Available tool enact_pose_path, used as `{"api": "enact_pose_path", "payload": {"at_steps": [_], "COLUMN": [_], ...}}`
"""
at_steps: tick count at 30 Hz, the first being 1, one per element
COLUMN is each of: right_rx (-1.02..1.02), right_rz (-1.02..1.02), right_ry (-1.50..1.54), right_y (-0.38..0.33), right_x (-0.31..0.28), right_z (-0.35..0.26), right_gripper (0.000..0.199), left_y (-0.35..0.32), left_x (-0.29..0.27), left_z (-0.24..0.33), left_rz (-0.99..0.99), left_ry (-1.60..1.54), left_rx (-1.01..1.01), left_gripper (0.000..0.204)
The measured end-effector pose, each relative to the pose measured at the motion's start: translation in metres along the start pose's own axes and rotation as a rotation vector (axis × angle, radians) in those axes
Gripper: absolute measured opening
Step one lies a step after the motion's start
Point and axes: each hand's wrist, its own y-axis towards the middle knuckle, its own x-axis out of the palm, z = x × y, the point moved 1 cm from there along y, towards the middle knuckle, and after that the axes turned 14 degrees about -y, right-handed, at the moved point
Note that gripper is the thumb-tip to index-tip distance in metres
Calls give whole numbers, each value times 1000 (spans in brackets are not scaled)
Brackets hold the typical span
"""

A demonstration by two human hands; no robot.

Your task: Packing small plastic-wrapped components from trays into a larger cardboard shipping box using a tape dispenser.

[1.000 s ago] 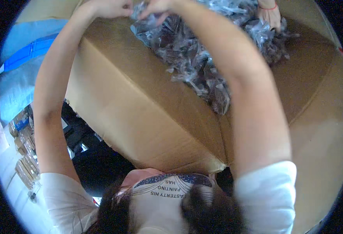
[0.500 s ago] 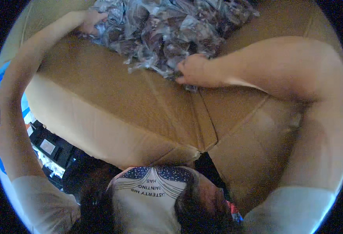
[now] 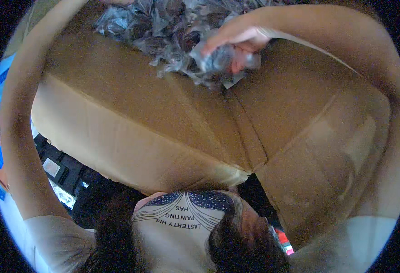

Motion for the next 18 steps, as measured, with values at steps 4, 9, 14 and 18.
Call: {"api": "enact_pose_path", "payload": {"at_steps": [4, 9, 14, 18], "right_rx": [70, 248, -196, -766], "right_rz": [-157, 289, 949, 748], "right_ry": [185, -361, -657, -1678], "right_y": [64, 51, 47, 44], "right_x": [11, 33, 32, 56], "right_z": [46, 19, 19, 31], "right_gripper": [50, 43, 37, 44], "left_y": [-8, 3, -22, -26], "left_x": [-8, -8, -30, -23], "left_z": [18, -7, 48, 105], "left_rz": [-68, 100, 103, -344], "left_ry": [53, 125, 240, 63], "left_rx": [-123, 34, -147, 106], "left_gripper": [33, 35, 31, 28]}}
